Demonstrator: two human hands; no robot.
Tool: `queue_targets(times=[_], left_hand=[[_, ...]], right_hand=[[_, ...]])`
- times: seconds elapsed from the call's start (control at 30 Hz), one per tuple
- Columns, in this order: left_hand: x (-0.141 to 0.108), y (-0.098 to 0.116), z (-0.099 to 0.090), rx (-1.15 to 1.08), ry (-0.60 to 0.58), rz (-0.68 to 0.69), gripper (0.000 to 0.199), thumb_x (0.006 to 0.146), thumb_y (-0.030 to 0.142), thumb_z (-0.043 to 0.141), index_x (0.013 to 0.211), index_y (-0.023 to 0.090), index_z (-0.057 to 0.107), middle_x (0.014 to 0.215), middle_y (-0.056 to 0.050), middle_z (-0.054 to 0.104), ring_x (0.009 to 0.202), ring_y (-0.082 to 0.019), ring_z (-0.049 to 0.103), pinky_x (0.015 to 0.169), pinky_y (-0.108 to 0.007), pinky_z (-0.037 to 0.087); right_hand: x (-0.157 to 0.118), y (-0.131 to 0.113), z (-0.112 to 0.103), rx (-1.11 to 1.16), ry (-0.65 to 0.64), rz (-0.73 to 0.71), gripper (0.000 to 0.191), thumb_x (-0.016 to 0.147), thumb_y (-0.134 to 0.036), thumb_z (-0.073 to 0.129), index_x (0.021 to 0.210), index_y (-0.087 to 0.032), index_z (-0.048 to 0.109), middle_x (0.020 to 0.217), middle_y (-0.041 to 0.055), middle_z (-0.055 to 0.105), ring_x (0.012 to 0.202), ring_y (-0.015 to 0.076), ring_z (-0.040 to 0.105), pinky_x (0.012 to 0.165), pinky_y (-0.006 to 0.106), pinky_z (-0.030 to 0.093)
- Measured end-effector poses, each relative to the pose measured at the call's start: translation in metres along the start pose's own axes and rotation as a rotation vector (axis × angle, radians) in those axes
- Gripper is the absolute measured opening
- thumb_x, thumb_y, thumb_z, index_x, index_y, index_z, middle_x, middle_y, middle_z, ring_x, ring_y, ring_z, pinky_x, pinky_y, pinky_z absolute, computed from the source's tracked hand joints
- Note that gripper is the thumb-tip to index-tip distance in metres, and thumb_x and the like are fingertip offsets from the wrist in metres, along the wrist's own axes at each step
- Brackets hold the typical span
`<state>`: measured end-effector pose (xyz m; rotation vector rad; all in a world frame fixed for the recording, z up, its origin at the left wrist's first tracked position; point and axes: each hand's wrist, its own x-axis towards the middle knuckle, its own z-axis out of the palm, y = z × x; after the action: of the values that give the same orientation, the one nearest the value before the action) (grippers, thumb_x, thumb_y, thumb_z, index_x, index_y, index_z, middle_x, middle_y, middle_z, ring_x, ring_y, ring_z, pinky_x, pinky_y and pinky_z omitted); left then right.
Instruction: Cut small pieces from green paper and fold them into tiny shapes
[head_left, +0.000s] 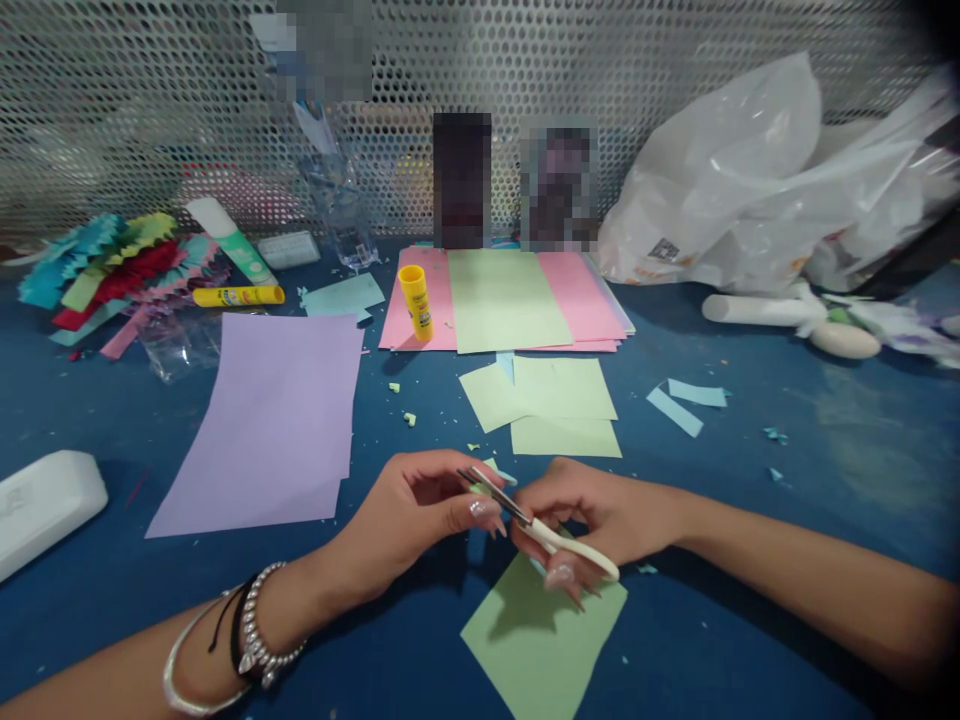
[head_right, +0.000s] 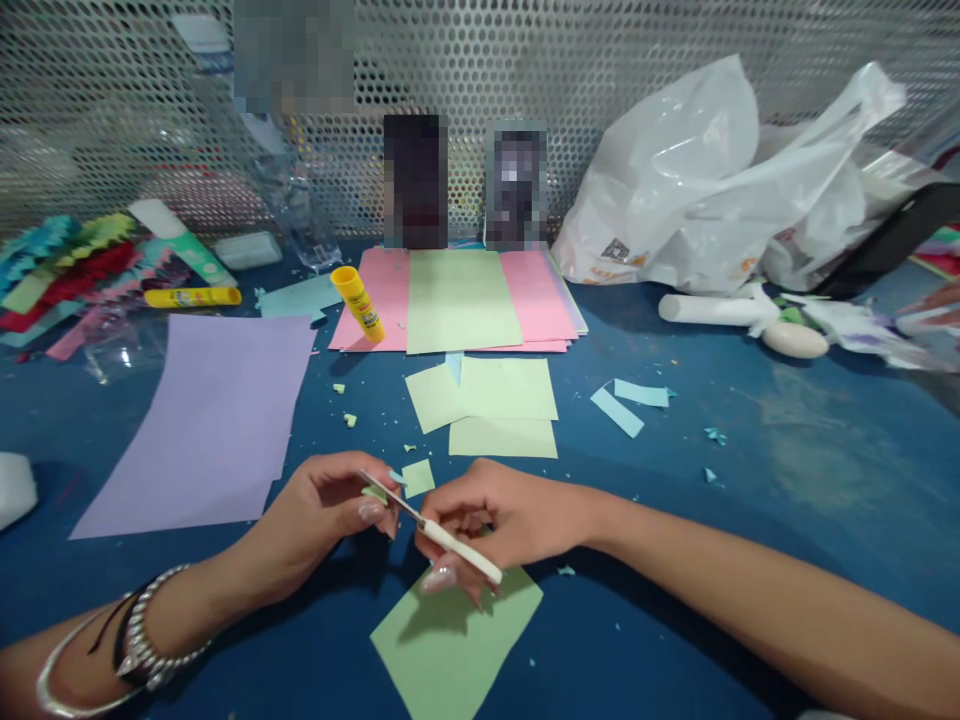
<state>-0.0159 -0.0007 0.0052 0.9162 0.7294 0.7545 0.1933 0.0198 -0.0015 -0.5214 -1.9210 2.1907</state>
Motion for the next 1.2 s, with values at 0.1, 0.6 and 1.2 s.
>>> queue_targets(times=[0.1,0.6,1.2], left_hand=[[-0.0003,-0.0009,0.0,-0.007,0.003,0.011,0.009,0.074,0.015,0.067,0.081,0.021,0.068,0.067,0.006,0.066,0.062,-0.005,0.062,0.063,-0.014,0.049],[0.0,0.0003,0.0026,0.024,0.021,-0.018,0.01,0.069,0.012,0.07,0.075,0.018,0.064,0.068,0.005,0.064,0.062,-0.006,0.061,0.059,-0.014,0.047],[-0.0003,0.0018,0.0027,0.121,0.03,-0.037,0.012,0.069,0.017,0.071,0.076,0.016,0.061,0.068,0.004,0.062,0.062,-0.007,0.06,0.058,-0.016,0.045]], right_hand=[[0.0004,-0.0009,-0.0003,-0.04,0.001,-0.015,0.014,0.077,-0.022,0.061,0.075,-0.013,0.051,0.059,-0.0027,0.051,0.048,0.0041,0.048,0.049,0.015,0.043],[0.0005,-0.0003,0.0061,-0.428,0.072,-0.1,0.006,0.074,-0.018,0.051,0.071,-0.013,0.052,0.054,-0.0038,0.045,0.048,0.0043,0.03,0.044,0.015,0.028],[-0.0017,0.0018,0.0062,-0.425,0.075,-0.101,0.006,0.074,-0.018,0.053,0.071,-0.013,0.053,0.052,-0.0042,0.044,0.047,0.0039,0.03,0.042,0.014,0.027]])
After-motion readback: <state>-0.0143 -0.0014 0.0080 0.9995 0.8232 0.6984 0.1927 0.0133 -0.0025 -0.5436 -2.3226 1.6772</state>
